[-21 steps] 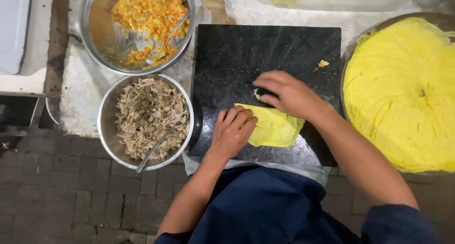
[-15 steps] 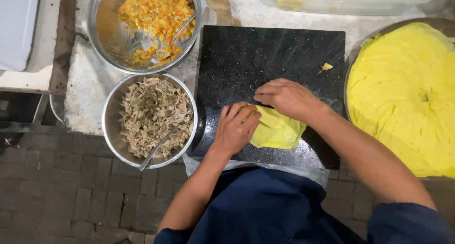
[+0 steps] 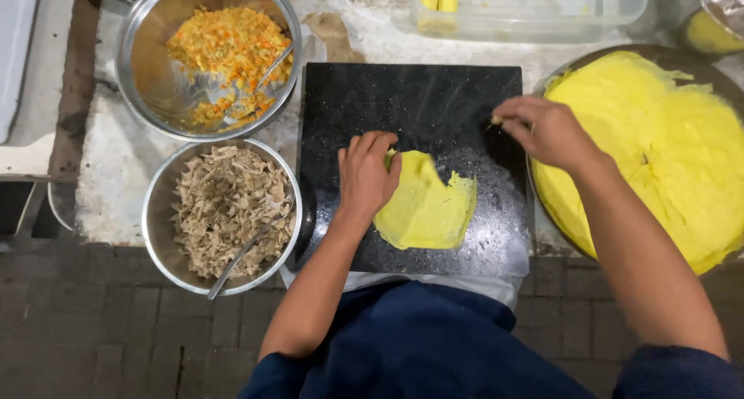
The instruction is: The person places a yellow crepe on a black cutting board, adds a mixture of shredded vegetables and shredded meat, then folds the crepe into a small roll. The process repeats with additional crepes, fillings, and rolls placed into a clear plastic container.
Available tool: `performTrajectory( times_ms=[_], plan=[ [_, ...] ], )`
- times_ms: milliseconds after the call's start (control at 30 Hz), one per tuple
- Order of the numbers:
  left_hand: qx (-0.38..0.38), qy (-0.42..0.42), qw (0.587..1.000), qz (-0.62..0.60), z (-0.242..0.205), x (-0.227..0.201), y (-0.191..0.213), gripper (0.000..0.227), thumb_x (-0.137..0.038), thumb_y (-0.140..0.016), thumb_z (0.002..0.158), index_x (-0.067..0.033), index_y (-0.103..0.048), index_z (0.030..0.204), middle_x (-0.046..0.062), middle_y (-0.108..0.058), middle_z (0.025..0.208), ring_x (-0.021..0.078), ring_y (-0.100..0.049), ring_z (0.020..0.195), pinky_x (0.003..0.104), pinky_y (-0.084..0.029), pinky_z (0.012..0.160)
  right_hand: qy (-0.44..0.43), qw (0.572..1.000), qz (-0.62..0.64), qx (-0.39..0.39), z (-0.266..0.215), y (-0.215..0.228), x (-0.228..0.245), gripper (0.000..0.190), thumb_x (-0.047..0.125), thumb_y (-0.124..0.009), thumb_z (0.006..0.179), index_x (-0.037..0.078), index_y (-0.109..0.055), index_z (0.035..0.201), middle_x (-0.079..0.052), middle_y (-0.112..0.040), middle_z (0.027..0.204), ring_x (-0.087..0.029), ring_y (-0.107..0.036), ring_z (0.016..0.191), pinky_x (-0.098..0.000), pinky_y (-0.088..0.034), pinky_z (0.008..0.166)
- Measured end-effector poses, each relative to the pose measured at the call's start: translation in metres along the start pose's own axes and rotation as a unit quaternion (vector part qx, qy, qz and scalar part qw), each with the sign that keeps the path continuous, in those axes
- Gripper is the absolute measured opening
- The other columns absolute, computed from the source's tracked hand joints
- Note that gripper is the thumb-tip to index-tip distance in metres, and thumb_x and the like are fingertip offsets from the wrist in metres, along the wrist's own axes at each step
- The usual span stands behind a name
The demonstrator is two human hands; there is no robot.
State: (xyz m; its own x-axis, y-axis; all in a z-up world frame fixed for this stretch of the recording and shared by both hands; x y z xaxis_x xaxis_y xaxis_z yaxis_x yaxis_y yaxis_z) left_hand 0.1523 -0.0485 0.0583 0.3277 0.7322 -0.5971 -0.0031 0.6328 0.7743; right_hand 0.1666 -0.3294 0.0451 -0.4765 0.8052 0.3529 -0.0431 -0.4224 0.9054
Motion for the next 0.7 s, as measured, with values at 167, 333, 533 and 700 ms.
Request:
performTrajectory(
  times_ms=[167, 333, 533, 700],
  plan=[
    [0.044, -0.101, 0.994, 0.005, -0.015, -0.026, -0.005, 0.024, -0.014, -0.070, 0.085, -0.0132, -0.071, 0.109, 0.005, -0.063, 0.104, 0.0257, -0.056, 0.105, 0.040, -0.042, 0.082, -0.005, 0.997, -0.062, 0.040, 0.008, -0.025, 0.001, 0.027, 0.017, -0.068, 0.093, 0.005, -0.071, 0.116, -0.011, -0.069, 0.117, -0.028, -0.065, 0.113, -0.0366, -0.050, 0.101],
    [0.077, -0.184, 0.980, 0.028, -0.043, -0.043, -0.027, 0.020, -0.022, -0.071, 0.085, -0.0149, -0.073, 0.104, 0.004, -0.062, 0.107, 0.0236, -0.053, 0.110, 0.041, -0.039, 0.086, 0.027, 0.988, -0.150, 0.030, -0.011, -0.049, 0.014, 0.016, 0.025, -0.065, 0.099, 0.013, -0.073, 0.107, -0.004, -0.069, 0.107, -0.020, -0.067, 0.102, -0.0288, -0.050, 0.094],
    [0.057, -0.124, 0.988, 0.074, -0.079, -0.017, 0.013, 0.022, -0.026, -0.072, 0.087, -0.0137, -0.073, 0.104, 0.007, -0.064, 0.110, 0.0258, -0.053, 0.113, 0.044, -0.038, 0.090, -0.075, 0.970, 0.226, 0.052, -0.024, 0.020, 0.105, 0.016, 0.005, -0.064, 0.092, 0.003, -0.074, 0.104, -0.016, -0.072, 0.104, -0.030, -0.069, 0.098, -0.0386, -0.053, 0.092],
    [-0.013, -0.124, 0.989, 0.079, -0.103, -0.017, 0.046, 0.023, -0.023, -0.073, 0.087, -0.0114, -0.071, 0.106, 0.008, -0.061, 0.112, 0.0291, -0.053, 0.114, 0.046, -0.039, 0.091, 0.047, 0.990, 0.133, 0.018, -0.023, -0.004, 0.187, 0.024, 0.013, -0.073, 0.085, 0.010, -0.075, 0.108, -0.013, -0.071, 0.100, -0.027, -0.069, 0.096, -0.0346, -0.057, 0.083]
  ],
)
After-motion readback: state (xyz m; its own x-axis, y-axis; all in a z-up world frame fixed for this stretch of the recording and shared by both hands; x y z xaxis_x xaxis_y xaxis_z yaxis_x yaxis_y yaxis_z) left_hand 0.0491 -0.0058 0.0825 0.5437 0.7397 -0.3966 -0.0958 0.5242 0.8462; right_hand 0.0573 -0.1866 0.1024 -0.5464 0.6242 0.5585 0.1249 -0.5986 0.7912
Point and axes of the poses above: each hand's wrist, its own z-axis towards the middle knuckle, its own y-axis out of the back of the hand, x = y × z, the point moved 9 cm from there along z, towards the middle knuckle
